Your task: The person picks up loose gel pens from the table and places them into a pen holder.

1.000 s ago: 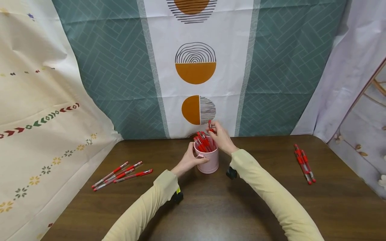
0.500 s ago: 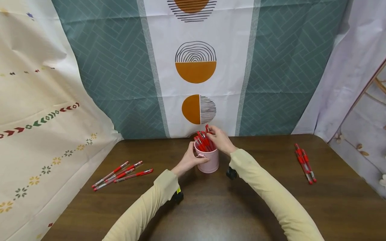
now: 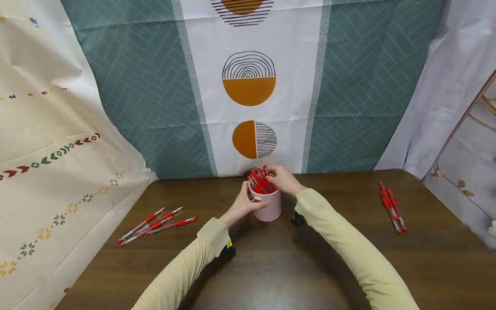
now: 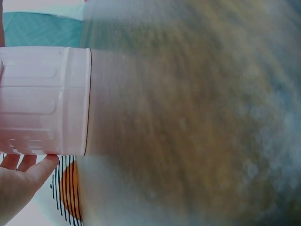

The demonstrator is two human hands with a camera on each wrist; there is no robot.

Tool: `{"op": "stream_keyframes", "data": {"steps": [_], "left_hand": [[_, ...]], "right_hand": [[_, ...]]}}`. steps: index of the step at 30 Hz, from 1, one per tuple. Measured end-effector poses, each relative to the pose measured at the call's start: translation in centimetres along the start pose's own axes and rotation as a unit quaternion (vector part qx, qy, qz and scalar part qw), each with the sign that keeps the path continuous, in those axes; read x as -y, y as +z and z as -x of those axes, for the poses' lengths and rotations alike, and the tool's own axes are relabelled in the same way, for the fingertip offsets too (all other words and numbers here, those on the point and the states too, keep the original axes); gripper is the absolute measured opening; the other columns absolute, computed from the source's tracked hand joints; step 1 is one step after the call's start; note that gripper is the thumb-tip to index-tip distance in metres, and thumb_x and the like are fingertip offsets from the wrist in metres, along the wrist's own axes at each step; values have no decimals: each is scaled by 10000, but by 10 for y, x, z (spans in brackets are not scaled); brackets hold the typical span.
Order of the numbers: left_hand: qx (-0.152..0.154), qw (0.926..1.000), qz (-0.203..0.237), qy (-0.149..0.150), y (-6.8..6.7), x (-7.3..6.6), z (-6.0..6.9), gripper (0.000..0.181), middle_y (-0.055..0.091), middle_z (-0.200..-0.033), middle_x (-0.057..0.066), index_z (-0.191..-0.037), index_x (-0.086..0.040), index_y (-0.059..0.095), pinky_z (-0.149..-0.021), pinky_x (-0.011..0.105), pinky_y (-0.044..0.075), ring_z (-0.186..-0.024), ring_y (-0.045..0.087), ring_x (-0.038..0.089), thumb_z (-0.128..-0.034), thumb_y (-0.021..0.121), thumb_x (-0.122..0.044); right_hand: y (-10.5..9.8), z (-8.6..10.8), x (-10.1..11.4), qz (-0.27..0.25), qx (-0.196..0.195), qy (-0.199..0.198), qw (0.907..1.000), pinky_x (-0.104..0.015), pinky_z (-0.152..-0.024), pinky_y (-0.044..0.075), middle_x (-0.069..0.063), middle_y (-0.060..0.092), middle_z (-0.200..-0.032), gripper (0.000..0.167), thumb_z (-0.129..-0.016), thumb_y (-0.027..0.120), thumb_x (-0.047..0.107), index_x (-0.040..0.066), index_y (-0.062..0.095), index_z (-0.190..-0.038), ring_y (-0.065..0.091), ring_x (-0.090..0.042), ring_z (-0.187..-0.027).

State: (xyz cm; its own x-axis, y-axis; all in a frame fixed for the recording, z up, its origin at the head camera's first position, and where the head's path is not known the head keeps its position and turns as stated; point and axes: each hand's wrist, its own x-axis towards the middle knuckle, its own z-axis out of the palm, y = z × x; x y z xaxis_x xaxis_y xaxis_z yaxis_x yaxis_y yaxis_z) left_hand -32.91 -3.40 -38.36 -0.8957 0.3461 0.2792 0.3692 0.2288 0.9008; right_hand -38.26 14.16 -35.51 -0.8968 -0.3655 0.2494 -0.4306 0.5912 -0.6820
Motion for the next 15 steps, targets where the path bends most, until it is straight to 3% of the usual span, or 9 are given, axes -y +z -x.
{"op": "stream_keyframes", "data": {"steps": [8, 15], "left_hand": [[29, 9998, -76, -175, -1, -2, 1, 684, 407, -1217, 132, -1237, 5, 303, -925, 368, 359, -1103, 425, 257, -730, 743, -126], [98, 9998, -50, -157, -2, -1, 0, 689, 401, -1228, 146, -1240, 15, 297, -917, 360, 368, -1108, 420, 268, -731, 741, -121]], "right_hand": [[-5, 2, -2, -385, 119, 0, 9992, -414, -884, 396, -214, 532, -1164, 341, -885, 564, 64, -66, 503, -1194, 496, -330, -1078], [-13, 8, 1, -136, -121, 332, 9993, -468, -863, 401, -233, 478, -1229, 486, -876, 602, 191, -32, 434, -1273, 467, -370, -1091]]}}
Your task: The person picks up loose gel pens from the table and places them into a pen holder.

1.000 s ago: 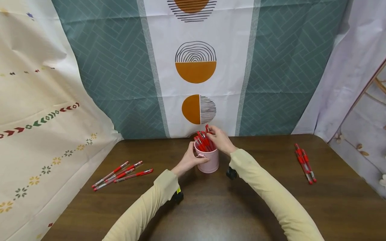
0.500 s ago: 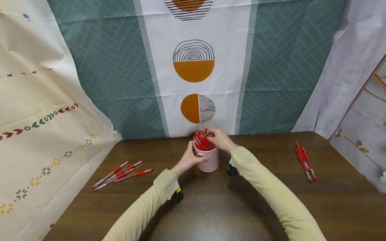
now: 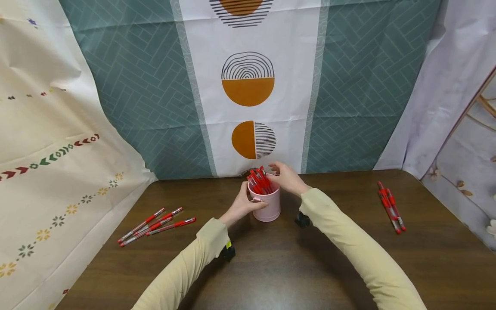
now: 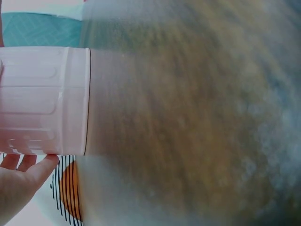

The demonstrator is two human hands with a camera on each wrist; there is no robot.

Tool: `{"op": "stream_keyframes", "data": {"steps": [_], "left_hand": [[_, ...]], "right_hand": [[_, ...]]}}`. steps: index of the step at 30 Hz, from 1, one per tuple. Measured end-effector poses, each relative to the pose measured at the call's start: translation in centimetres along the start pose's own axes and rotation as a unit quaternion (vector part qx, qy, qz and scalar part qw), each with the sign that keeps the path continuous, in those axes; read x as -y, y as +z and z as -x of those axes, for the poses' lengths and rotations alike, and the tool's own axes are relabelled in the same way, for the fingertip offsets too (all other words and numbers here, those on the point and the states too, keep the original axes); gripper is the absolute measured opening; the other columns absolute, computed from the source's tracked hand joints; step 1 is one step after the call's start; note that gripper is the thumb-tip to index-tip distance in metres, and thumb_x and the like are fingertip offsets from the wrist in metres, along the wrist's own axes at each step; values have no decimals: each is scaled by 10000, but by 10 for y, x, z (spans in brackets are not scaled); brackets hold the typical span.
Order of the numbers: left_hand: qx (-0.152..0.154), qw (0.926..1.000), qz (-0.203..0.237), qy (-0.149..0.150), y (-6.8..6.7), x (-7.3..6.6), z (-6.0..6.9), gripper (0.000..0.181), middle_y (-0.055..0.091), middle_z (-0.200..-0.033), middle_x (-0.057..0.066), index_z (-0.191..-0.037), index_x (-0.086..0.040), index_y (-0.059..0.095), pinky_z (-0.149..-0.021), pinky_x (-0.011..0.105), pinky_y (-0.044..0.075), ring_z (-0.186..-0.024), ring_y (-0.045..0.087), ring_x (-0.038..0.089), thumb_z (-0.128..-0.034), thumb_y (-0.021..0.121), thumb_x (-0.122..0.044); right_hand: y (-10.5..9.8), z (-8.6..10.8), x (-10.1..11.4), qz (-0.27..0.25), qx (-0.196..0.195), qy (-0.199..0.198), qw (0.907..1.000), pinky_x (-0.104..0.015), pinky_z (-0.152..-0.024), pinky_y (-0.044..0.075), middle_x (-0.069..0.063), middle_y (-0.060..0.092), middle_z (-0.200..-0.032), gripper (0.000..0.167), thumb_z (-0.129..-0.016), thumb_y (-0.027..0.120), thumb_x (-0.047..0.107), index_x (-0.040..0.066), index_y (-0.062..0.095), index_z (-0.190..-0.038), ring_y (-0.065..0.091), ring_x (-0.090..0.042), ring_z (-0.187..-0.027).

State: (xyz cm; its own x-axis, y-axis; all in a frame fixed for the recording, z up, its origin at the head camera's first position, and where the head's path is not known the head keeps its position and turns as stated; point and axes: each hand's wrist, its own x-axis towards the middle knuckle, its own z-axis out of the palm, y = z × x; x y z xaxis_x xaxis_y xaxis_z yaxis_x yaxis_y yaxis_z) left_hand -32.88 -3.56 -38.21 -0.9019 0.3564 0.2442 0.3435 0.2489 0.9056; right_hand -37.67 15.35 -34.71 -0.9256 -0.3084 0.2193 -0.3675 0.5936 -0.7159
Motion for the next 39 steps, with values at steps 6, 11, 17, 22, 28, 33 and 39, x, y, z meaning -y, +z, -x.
{"op": "stream_keyframes", "data": {"steps": [6, 11, 17, 22, 28, 33, 39], "left_hand": [[2, 10000, 21, 48, 0, 1, 0, 679, 411, -1221, 153, -1232, 29, 306, -908, 359, 372, -1100, 422, 269, -730, 740, -114], [-52, 10000, 27, -38, 2, 11, -4, 695, 417, -1218, 122, -1233, -4, 313, -912, 360, 368, -1101, 424, 250, -717, 758, -141], [-170, 9998, -30, -41, 7, 39, -17, 713, 418, -1198, 19, -1225, -97, 318, -894, 327, 382, -1089, 424, 175, -694, 781, -210], [-229, 9997, -44, 4, 7, 41, -18, 714, 421, -1184, 12, -1218, -102, 323, -884, 324, 393, -1082, 426, 167, -686, 786, -205], [-196, 9998, 11, -100, 7, 44, -18, 748, 417, -1194, 4, -1239, -108, 311, -889, 339, 391, -1094, 418, 167, -680, 792, -231], [-208, 9998, 41, -58, 6, 43, -18, 755, 416, -1197, 13, -1243, -101, 311, -895, 351, 386, -1097, 417, 174, -677, 794, -228], [-200, 9998, 27, -57, 6, 42, -19, 739, 417, -1185, -1, -1226, -110, 321, -883, 324, 396, -1089, 419, 160, -673, 798, -221]], "right_hand": [[-14, 5, -3, 307, -360, 121, 9988, -509, -896, 352, -248, 383, -1317, 629, -874, 604, 271, -14, 317, -1356, 391, -393, -1162], [-27, 11, -14, 407, -567, 336, 9970, -522, -898, 341, -237, 280, -1386, 747, -869, 587, 372, 4, 212, -1400, 343, -396, -1197], [-48, 19, -29, 455, -796, 631, 9938, -557, -924, 279, -267, 184, -1410, 865, -865, 549, 460, 12, 69, -1427, 253, -421, -1236], [-64, 28, -42, 461, -971, 616, 9923, -560, -975, 154, -229, 42, -1454, 898, -870, 506, 502, 13, 1, -1428, 87, -396, -1295], [-78, 42, -54, 422, -926, 646, 9927, -592, -958, 136, -236, -27, -1452, 892, -887, 454, 517, 22, -59, -1423, 42, -428, -1287], [-91, 51, -68, 601, -904, 718, 9915, -602, -948, 138, -284, -10, -1433, 868, -906, 422, 506, -24, -44, -1411, 56, -463, -1269], [-110, 65, -89, 864, -1043, 861, 9870, -618, -928, 149, -367, 34, -1383, 825, -935, 394, 456, -91, -28, -1385, 87, -518, -1230]]}}
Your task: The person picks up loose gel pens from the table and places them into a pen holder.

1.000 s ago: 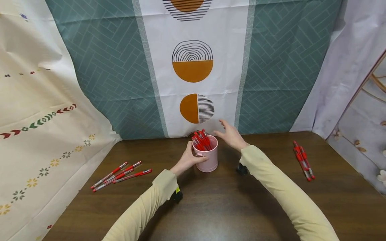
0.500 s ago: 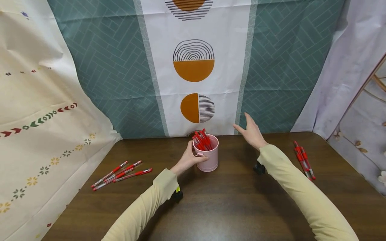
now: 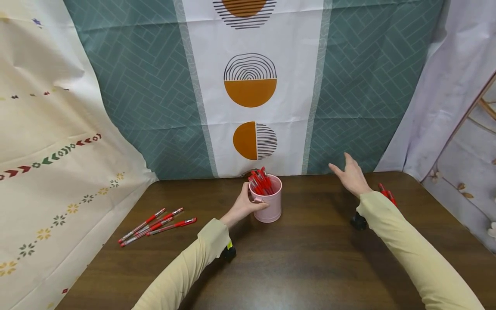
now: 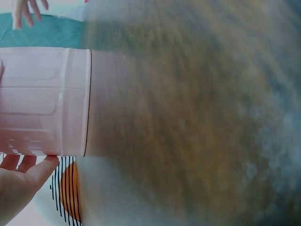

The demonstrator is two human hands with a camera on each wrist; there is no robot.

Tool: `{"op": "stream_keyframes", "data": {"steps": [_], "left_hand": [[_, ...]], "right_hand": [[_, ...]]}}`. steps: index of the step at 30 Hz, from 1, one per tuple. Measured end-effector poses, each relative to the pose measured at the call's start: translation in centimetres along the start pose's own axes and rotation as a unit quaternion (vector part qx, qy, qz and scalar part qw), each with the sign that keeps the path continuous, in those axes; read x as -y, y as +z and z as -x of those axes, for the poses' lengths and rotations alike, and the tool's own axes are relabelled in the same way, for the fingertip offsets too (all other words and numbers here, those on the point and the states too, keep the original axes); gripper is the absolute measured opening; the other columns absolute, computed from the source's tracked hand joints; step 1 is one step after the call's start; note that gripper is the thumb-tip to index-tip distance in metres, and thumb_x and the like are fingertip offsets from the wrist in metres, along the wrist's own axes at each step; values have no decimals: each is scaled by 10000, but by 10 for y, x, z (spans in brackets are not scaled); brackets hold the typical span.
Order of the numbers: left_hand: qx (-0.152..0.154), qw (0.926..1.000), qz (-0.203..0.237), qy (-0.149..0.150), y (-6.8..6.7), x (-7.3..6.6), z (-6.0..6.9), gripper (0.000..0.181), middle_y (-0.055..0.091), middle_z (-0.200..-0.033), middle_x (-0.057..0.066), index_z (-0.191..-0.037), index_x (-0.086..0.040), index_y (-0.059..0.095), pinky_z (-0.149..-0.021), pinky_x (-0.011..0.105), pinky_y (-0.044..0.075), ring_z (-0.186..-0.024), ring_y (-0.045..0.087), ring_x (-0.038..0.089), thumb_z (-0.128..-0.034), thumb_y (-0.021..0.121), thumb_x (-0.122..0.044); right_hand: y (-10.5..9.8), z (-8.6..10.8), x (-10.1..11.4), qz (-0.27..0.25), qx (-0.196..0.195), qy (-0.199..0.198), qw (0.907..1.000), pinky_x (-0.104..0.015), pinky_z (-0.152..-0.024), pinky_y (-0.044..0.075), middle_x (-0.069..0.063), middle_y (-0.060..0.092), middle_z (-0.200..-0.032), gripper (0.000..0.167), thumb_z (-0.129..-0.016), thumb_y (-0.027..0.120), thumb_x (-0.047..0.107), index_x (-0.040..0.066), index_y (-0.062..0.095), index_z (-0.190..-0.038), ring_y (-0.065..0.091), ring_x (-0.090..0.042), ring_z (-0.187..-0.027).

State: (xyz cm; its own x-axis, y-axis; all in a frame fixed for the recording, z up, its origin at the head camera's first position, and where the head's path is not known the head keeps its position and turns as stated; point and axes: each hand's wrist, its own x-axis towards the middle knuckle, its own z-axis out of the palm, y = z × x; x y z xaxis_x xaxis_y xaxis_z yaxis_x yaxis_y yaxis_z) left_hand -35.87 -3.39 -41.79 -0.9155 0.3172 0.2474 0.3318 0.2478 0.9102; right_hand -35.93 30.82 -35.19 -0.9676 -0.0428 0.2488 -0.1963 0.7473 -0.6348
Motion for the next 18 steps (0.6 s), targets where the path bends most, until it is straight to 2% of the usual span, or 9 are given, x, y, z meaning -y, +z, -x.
{"op": "stream_keyframes", "data": {"steps": [7, 13, 18], "left_hand": [[-14, 10000, 7, -15, -2, -1, -1, 764, 418, -1198, 1, -1247, -114, 309, -889, 347, 393, -1097, 417, 168, -672, 796, -244], [61, 9998, -19, -166, -3, -1, 1, 780, 412, -1203, -16, -1264, -128, 297, -881, 356, 398, -1104, 403, 164, -676, 787, -280], [56, 9998, -26, -172, -3, -1, 1, 774, 412, -1202, -23, -1258, -139, 300, -884, 348, 394, -1102, 403, 154, -675, 789, -280]], "right_hand": [[-19, 6, -27, 321, -147, 154, 9993, -623, -913, 160, -451, 96, -1299, 759, -965, 339, 386, -186, 2, -1333, 119, -567, -1178], [-33, 14, -47, 544, 54, 389, 9977, -630, -906, 161, -477, 104, -1265, 755, -972, 310, 376, -223, -8, -1303, 123, -588, -1149], [-45, 19, -63, 793, 237, 575, 9949, -642, -889, 179, -508, 100, -1228, 775, -968, 293, 389, -270, 8, -1263, 133, -612, -1118]]}}
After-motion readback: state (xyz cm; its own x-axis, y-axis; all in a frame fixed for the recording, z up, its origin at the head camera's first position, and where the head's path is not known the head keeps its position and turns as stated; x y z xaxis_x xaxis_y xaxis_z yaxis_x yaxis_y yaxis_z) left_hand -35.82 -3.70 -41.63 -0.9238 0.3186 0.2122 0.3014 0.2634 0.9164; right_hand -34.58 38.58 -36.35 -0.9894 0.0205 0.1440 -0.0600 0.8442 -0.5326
